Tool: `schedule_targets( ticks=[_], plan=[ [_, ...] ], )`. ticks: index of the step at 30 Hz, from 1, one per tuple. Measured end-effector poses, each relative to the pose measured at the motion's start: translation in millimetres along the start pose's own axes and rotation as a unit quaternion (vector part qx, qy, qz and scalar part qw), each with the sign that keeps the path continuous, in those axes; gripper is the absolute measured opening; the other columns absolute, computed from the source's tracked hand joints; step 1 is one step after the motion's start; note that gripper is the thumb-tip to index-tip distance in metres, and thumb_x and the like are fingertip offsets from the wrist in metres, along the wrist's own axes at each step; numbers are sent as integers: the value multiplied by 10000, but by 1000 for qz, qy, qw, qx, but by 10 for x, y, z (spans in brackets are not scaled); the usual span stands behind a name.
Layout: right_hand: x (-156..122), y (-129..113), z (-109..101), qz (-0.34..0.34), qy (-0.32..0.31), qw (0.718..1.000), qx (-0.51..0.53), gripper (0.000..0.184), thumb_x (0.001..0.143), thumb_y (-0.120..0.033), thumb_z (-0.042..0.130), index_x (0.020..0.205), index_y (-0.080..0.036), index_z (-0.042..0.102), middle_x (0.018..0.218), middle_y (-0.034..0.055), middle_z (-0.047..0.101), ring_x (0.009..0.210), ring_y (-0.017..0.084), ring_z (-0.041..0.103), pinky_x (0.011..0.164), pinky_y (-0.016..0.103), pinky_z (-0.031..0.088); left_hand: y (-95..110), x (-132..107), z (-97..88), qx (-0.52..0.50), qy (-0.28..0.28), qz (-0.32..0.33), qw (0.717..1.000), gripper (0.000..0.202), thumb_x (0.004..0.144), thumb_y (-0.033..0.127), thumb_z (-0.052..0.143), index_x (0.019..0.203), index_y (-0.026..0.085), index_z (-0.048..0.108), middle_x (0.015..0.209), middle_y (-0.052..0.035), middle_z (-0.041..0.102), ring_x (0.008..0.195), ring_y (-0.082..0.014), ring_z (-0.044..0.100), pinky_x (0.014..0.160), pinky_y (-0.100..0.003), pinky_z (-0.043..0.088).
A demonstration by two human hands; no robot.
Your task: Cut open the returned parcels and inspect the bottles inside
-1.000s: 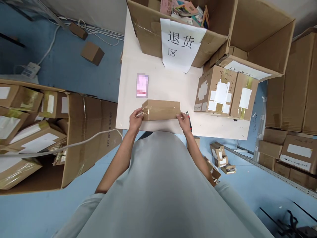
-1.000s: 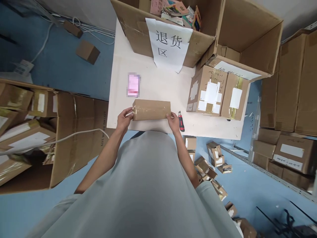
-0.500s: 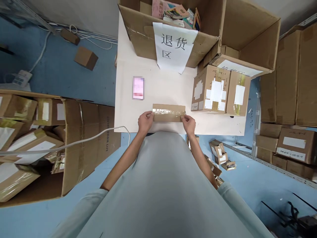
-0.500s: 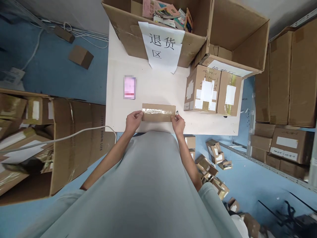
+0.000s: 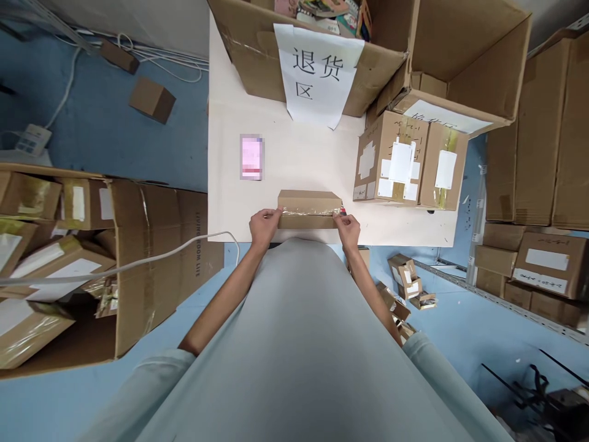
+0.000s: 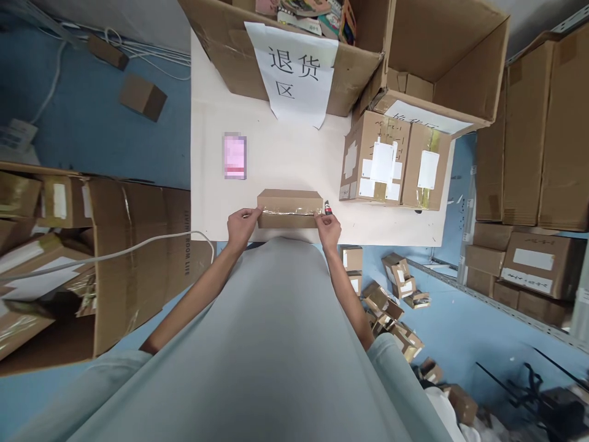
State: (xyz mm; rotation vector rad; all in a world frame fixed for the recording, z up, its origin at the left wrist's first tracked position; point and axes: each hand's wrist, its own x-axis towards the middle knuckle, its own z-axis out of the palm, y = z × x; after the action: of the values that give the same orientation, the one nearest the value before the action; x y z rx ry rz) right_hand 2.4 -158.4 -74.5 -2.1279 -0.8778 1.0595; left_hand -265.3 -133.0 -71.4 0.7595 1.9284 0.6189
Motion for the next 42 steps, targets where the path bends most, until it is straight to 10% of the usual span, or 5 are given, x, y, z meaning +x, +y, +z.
schedule_targets(
  ticks=[10, 18, 29, 35, 42],
  plan=[
    [78, -70, 86, -5, -8, 994, -110, 356, 959, -577, 560, 737, -304, 507, 848, 27, 767, 915, 251, 736, 944, 363, 602, -30, 190, 128, 52, 23, 50, 997, 554, 956, 628, 713, 569, 295, 498, 788, -80, 739, 1064, -357, 725, 984, -440, 553],
    [353, -174, -232, -96, -140, 979, -109, 837, 885, -446, 823, 1659, -299, 542, 1611, 121, 698, 1060, 261, 835, 1036, 417, 640, -21, 88, 42, 8, -17, 52, 998, 432, 859, 561, 898, 982, 241, 635, 1110, -75, 785, 1096, -279, 767, 1038, -402, 580],
    [748, -385, -309, -283, -249, 867, -326, 695, 1101, -441, 640, 1763, -291, 490, 1857, 60, 438, 1379, 371, 737, 1097, 464, 640, -416, 91, 55, -53, -139, 125, 981, 1114, 660, 475, 1077, 1614, 249, 549, 1693, -212, 507, 1517, -413, 593, 1200, -554, 584],
    [940, -477, -216, -285, -207, 860, -369, 390, 1190, -488, 538, 1369, -214, 750, 1314, 157, 847, 1157, 362, 799, 1015, 394, 562, -521, 184, 132, -26, -131, 157, 979, 1092, 660, 551, 1070, 1596, 242, 598, 1612, -186, 554, 1476, -406, 625, 1224, -542, 562],
    [1235, -629, -55, -220, -151, 910, -317, 477, 1170, -617, 560, 887, -252, 679, 716, 41, 741, 898, 312, 777, 864, 346, 529, -491, 174, 128, 53, -125, 164, 977, 1213, 740, 513, 1037, 1756, 241, 433, 1678, -214, 523, 1485, -434, 620, 1208, -552, 556]
  ],
)
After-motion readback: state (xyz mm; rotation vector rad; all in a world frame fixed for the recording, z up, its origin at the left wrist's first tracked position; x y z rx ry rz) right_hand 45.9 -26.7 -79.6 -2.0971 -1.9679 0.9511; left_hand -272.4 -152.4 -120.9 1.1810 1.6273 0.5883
